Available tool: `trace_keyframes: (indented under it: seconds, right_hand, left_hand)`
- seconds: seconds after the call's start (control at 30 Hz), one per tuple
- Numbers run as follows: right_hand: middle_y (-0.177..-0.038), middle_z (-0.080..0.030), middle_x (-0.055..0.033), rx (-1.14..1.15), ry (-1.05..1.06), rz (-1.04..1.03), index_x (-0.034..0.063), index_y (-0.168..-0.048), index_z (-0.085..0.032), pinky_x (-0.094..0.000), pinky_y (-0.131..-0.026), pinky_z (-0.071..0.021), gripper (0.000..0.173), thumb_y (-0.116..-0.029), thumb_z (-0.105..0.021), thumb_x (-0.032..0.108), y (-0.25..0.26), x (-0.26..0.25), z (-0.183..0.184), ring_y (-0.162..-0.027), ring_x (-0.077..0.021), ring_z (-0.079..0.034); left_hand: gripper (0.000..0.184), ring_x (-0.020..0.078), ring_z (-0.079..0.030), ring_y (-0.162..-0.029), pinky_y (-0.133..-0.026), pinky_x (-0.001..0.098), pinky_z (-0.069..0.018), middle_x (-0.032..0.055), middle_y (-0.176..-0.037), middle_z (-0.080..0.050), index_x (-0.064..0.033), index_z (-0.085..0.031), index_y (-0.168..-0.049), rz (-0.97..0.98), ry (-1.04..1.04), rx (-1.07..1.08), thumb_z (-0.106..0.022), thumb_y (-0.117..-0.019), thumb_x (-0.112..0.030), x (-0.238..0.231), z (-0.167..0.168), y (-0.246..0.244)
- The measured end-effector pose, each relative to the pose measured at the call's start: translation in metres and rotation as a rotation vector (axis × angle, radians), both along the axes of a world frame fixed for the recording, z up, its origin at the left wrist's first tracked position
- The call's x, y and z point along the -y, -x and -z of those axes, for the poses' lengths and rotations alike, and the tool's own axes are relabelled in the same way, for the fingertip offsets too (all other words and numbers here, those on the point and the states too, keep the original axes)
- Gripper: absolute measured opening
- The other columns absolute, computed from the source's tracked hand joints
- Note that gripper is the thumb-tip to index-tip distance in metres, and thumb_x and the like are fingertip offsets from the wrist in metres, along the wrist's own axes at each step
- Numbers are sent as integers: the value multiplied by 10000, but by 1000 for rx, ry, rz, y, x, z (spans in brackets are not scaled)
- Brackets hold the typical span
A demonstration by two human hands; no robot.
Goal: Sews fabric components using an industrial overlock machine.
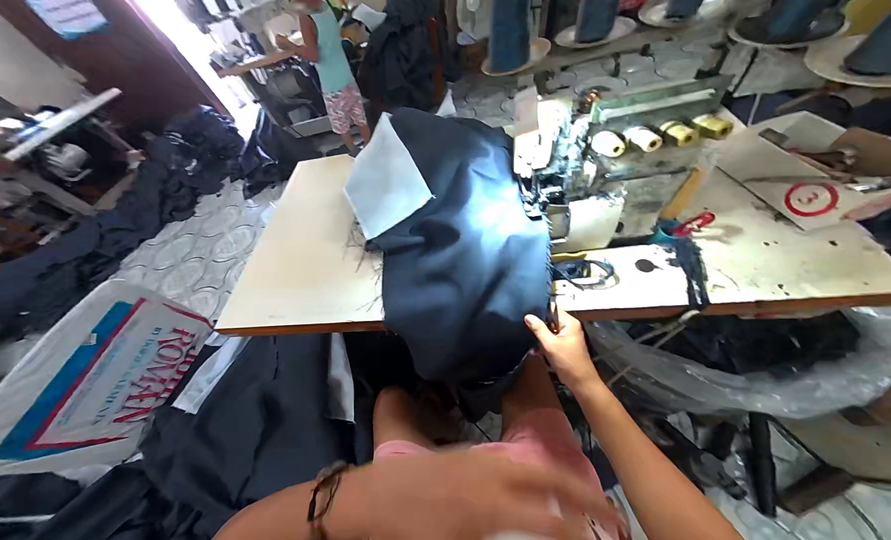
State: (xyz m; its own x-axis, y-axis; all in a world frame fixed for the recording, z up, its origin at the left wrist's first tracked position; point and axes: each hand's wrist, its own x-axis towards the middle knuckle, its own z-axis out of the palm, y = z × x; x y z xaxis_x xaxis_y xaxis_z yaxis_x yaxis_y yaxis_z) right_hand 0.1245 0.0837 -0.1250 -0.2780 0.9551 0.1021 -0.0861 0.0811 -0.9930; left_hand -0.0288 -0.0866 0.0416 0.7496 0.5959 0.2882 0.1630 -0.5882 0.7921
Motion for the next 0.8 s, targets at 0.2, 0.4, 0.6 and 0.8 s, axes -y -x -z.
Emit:
trace_keyframes:
  seconds: [0.2, 0.4, 0.6, 0.8]
  right_hand:
    - [-713, -616, 52, -27, 299, -148, 30, -1030, -627, -213, -507, -518, 163, -1039, -531, 162, -17, 63, 38, -518, -21, -551]
    - [-554, -494, 101, -212, 526, -108, 108, -940, -559, -190, -477, -463, 188, -1054, -411, 118, -21, 104, 52, -451, -9, -475]
    - [-624, -587, 95, -155, 448, -124, 97, -887, -617, -199, -507, -496, 121, -969, -541, 52, -24, 103, 67, -510, -5, -541]
    - [-566, -555, 132, -218, 440, -103, 158, -789, -631, -167, -475, -449, 188, -948, -592, 66, -19, 114, 75, -472, 30, -496]
  left_hand:
    - [336, 198, -669, -958, -807, 351, -580, 136, -1056, -672, -5, -663, -1063, -856, -149, -141, -745, -916, -296, -81, 123, 6]
    - [413, 326, -636, -1070, -876, 486, -558, 198, -1185, -601, 9, -580, -1146, -1101, 60, -186, -747, -889, -267, -84, 176, -40]
    - [460, 292, -644, -1038, -863, 459, -568, 182, -1165, -607, 13, -573, -1147, -1117, 76, -155, -778, -840, -262, -65, 201, -42]
    - [361, 253, -687, -963, -829, 440, -582, 168, -1114, -656, 21, -536, -1235, -1100, 129, -155, -648, -950, -171, -57, 191, -43]
